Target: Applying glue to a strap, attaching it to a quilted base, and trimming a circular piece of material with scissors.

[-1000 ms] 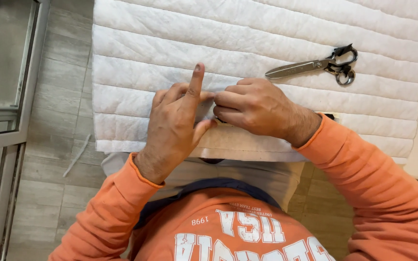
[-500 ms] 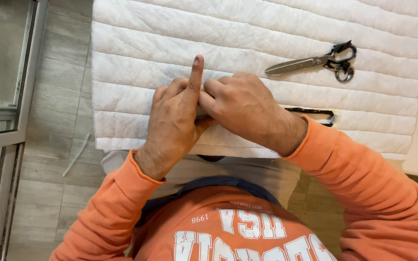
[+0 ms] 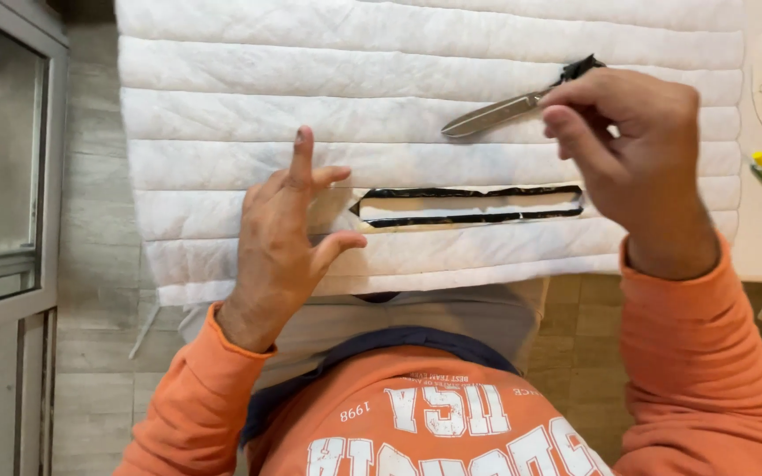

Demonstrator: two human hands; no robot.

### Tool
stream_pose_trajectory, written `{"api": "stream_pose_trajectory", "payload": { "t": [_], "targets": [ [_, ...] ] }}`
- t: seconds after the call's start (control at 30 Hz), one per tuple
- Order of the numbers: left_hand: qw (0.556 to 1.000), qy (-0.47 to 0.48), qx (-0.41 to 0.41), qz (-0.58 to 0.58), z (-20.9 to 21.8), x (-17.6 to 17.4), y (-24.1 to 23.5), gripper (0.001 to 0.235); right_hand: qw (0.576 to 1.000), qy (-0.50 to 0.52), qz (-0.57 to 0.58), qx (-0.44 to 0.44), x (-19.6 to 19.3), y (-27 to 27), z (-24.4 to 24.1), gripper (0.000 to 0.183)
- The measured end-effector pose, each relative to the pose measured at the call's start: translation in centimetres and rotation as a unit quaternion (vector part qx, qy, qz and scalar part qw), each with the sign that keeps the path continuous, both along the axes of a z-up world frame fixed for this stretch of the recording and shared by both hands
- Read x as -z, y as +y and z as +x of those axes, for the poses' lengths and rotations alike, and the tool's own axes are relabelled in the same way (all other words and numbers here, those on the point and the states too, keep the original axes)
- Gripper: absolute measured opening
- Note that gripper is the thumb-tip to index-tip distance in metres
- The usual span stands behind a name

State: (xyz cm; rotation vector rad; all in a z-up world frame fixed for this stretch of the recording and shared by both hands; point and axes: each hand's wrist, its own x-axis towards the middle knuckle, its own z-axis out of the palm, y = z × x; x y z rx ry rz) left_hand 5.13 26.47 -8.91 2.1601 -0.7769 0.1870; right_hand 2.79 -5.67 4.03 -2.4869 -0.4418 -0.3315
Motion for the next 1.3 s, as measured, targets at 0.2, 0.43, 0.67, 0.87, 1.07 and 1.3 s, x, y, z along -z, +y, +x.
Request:
{"api": "stream_pose_trajectory", "payload": {
  "t": [0.2,0.43,0.67,0.87,1.07,1.3],
  "targets": [
    [0.992,-0.113,0.056,-0.006,-0.7,-2.1,0.4,0.067,0.993,0.024,-0.051,0.108,-0.5,-7.4,-4.0,0.011],
    [0.977,-0.189,0.083,0.061,-1.3,-3.2,0.2,0.049,0.981,0.091,-0.170,-0.027,1.2,-10.7,-4.7,0.004],
    [0.962,-0.176,0.188,0.095,-4.2,-4.6,-7.8,0.045,0.931,0.105,-0.333,-0.102,3.8,-11.7,-3.8,0.019],
    [0.943,-0.151,0.224,0.194,-6.0,-3.0,-16.4,0.108,0.856,0.194,-0.450,-0.166,4.4,-10.6,-1.9,0.003],
    [0.949,-0.140,0.218,0.179,-6.0,-2.6,-18.3,0.113,0.825,0.170,-0.491,-0.222,6.3,-11.0,-1.3,0.007],
    [0.940,-0.168,0.208,0.213,-6.0,-2.2,-19.5,0.121,0.816,0.171,-0.504,-0.224,7.0,-11.6,-0.9,0.012]
  ]
}}
